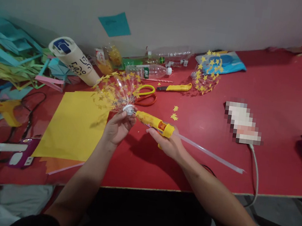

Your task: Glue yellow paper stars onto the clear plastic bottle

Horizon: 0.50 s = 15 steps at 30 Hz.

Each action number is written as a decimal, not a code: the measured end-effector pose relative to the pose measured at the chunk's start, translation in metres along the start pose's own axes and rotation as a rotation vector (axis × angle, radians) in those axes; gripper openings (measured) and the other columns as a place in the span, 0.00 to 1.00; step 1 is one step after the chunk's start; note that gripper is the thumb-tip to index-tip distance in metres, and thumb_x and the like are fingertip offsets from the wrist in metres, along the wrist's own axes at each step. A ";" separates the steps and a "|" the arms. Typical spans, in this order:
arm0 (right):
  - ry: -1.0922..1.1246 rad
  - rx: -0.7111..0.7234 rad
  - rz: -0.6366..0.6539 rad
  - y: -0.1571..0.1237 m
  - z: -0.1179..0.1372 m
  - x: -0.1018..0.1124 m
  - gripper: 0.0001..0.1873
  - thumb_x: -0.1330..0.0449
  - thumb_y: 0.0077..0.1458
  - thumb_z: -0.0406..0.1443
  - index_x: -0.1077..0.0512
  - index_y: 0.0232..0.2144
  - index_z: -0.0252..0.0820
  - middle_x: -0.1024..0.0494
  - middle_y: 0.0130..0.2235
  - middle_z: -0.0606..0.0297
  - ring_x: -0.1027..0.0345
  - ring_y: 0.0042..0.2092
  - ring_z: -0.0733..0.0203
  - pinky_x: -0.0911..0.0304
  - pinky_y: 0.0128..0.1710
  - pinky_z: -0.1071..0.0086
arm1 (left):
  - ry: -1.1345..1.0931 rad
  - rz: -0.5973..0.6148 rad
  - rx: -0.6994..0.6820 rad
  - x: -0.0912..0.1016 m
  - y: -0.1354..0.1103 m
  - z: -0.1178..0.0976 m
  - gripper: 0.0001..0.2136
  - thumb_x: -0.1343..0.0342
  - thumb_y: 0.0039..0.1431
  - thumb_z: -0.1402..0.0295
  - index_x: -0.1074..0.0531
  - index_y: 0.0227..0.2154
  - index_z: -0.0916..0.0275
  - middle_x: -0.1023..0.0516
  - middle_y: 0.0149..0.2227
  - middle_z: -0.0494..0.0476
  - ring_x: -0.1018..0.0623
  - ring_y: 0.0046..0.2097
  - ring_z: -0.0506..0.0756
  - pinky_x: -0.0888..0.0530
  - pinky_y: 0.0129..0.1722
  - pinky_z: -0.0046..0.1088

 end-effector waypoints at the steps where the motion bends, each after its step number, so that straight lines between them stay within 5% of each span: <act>1: 0.001 0.006 -0.003 0.000 0.001 0.000 0.15 0.41 0.48 0.48 0.31 0.24 0.43 0.34 0.19 0.71 0.43 0.20 0.68 0.42 0.19 0.73 | 0.007 0.001 -0.001 0.000 0.000 0.000 0.08 0.40 0.45 0.81 0.27 0.29 0.65 0.20 0.30 0.52 0.22 0.28 0.47 0.27 0.31 0.20; 6: -0.014 0.071 0.014 0.001 0.008 0.000 0.14 0.40 0.47 0.48 0.31 0.24 0.45 0.28 0.24 0.67 0.35 0.26 0.63 0.37 0.25 0.70 | 0.034 0.006 -0.021 0.001 0.000 -0.002 0.08 0.39 0.45 0.80 0.27 0.29 0.64 0.20 0.31 0.52 0.22 0.29 0.47 0.27 0.32 0.21; 15: -0.242 0.123 -0.067 0.000 0.008 0.001 0.18 0.43 0.51 0.52 0.34 0.22 0.46 0.31 0.23 0.64 0.35 0.26 0.58 0.38 0.27 0.63 | 0.084 0.007 -0.163 0.001 0.005 -0.016 0.13 0.34 0.36 0.81 0.24 0.27 0.61 0.20 0.27 0.48 0.22 0.28 0.46 0.27 0.32 0.19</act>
Point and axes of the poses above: each hand's wrist, its own y-axis towards the middle knuckle, its own x-axis out of the back of the hand, z = x × y, the point moved 10 cm from there along y, towards the middle knuckle
